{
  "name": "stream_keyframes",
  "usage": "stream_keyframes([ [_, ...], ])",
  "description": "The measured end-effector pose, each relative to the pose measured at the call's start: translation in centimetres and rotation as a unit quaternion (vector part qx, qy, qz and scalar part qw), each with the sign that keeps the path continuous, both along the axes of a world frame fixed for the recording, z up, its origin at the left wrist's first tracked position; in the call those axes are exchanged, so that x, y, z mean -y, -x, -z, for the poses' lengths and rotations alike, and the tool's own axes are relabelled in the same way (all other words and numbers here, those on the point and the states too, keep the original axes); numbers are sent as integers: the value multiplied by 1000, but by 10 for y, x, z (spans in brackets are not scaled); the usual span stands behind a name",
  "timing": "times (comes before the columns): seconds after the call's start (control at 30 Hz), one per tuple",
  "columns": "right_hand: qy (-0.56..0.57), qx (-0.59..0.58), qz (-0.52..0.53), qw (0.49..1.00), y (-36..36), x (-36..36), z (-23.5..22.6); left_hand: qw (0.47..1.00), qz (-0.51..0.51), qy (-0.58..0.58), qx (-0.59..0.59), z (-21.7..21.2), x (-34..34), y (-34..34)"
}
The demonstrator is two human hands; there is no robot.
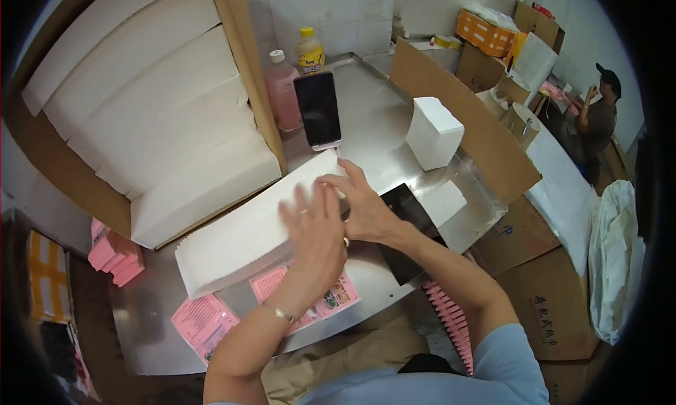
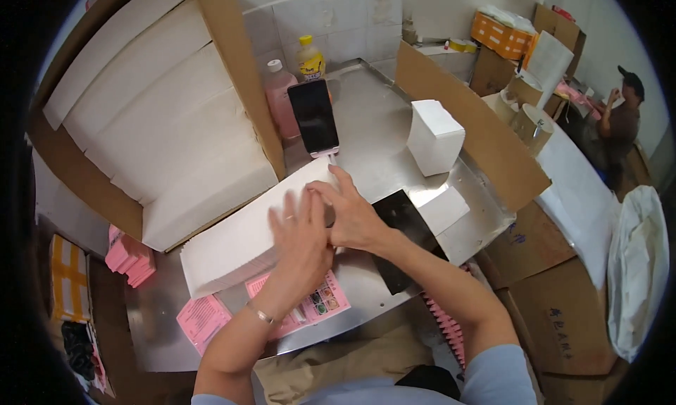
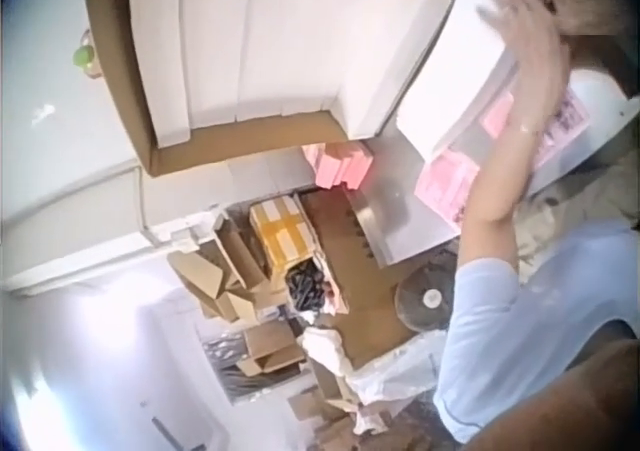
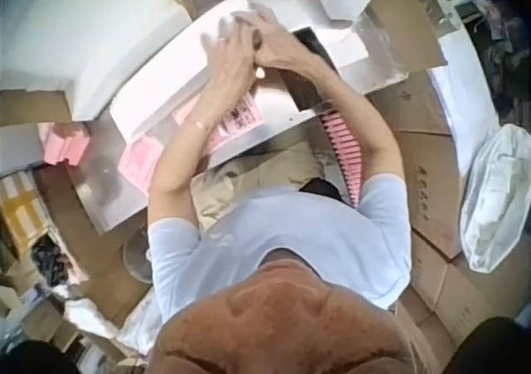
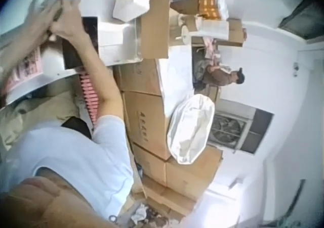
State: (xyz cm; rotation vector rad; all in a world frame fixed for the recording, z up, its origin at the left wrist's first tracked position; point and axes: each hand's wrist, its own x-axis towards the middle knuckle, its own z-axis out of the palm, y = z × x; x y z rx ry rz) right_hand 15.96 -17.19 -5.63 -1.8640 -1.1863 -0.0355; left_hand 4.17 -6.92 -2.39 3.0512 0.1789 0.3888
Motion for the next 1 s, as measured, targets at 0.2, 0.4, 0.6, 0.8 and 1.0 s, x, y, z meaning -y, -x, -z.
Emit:
stream_keyframes([
  [0.2, -45, 125, 126, 983, 4, -39, 24, 1000, -1, -18, 18, 18, -16, 40],
  [0.4, 48, 421, 262, 867, -45, 33, -19, 1000, -2, -23, -2, 15, -15, 46],
  [0.6, 264, 428, 124, 855, -31, 35, -23, 1000, -8, -7, 10, 23, -25, 45],
  [0.8, 9, -132, -71, 989, 30, -38, 7, 982, 50, 108, 147, 6, -48, 69],
  [1.0, 14, -69, -111, 991, 48, -47, -3, 780, -307, 483, 253, 9, -169, 176],
])
